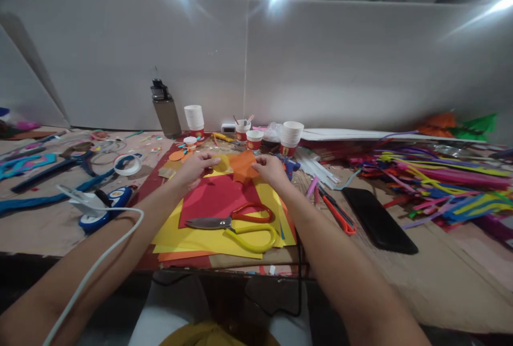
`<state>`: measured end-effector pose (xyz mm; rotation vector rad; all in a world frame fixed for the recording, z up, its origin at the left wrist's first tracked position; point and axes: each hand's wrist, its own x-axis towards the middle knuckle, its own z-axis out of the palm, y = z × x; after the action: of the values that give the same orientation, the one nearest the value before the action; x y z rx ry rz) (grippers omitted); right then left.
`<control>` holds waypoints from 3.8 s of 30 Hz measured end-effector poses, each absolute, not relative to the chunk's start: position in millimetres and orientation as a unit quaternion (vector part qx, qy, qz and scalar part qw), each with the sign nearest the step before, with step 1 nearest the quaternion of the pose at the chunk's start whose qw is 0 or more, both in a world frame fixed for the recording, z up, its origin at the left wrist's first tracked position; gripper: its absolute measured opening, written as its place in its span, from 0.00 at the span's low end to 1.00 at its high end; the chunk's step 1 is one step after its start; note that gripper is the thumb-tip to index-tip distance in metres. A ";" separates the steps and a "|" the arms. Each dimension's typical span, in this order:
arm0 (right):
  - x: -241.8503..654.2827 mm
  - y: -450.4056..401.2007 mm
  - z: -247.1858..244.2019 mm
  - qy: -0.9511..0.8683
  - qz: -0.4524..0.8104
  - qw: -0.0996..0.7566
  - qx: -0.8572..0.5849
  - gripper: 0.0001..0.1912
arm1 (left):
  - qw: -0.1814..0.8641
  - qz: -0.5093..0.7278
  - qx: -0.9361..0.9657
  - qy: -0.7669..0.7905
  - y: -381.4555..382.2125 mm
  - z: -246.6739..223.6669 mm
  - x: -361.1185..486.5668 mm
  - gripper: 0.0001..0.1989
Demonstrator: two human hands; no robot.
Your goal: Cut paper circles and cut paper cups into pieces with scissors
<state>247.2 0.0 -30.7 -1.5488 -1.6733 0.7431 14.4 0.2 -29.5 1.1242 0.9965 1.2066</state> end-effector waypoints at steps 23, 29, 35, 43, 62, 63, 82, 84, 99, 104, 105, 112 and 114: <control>212.2 -39.6 -24.2 -0.514 0.586 0.513 -0.360 0.21 | 0.548 0.579 0.501 0.337 -37.1 -30.3 54.1 0.17; 213.1 -39.9 -23.1 -0.474 0.598 0.535 -0.363 0.18 | 0.571 0.641 0.418 0.298 -42.5 -23.8 56.6 0.25; 212.6 -41.9 -20.4 -0.456 0.620 0.531 -0.355 0.19 | 0.667 0.524 0.434 0.304 -45.6 -29.0 59.5 0.17; 212.4 -45.8 -17.1 -0.448 0.626 0.529 -0.357 0.19 | 0.624 0.540 0.464 0.322 -39.1 -39.8 56.7 0.17; 207.5 -49.6 -16.4 -0.438 0.587 0.583 -0.352 0.19 | 0.674 0.547 0.388 0.309 -52.6 -23.5 60.7 0.17; 206.8 -50.1 -16.8 -0.436 0.586 0.588 -0.347 0.18 | 0.673 0.551 0.386 0.308 -54.0 -23.4 61.7 0.17; 203.3 -55.4 -15.6 -0.418 0.607 0.591 -0.328 0.20 | 0.652 0.551 0.426 0.299 -52.3 -27.0 63.9 0.20; 202.7 -56.0 -14.4 -0.414 0.605 0.594 -0.331 0.21 | 0.657 0.549 0.428 0.288 -52.5 -26.7 63.5 0.20; 205.5 -51.4 -17.8 -0.435 0.603 0.585 -0.324 0.21 | 0.658 0.537 0.432 0.304 -52.3 -24.1 61.3 0.20; 205.5 -52.2 -15.9 -0.426 0.611 0.586 -0.318 0.22 | 0.661 0.538 0.429 0.297 -51.1 -26.1 61.7 0.20; 205.5 -52.3 -15.8 -0.426 0.612 0.585 -0.318 0.22 | 0.662 0.538 0.429 0.297 -51.1 -26.4 61.9 0.20; 206.6 -52.5 -13.5 -0.425 0.617 0.581 -0.317 0.23 | 0.686 0.507 0.427 0.299 -52.2 -21.3 58.4 0.18; 206.9 -52.7 -11.7 -0.422 0.620 0.578 -0.320 0.22 | 0.697 0.495 0.427 0.295 -51.7 -18.7 55.9 0.15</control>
<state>206.9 -52.7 -11.7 -0.7479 -0.9882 1.4511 55.9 -51.7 -18.7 0.9512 0.6579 1.1037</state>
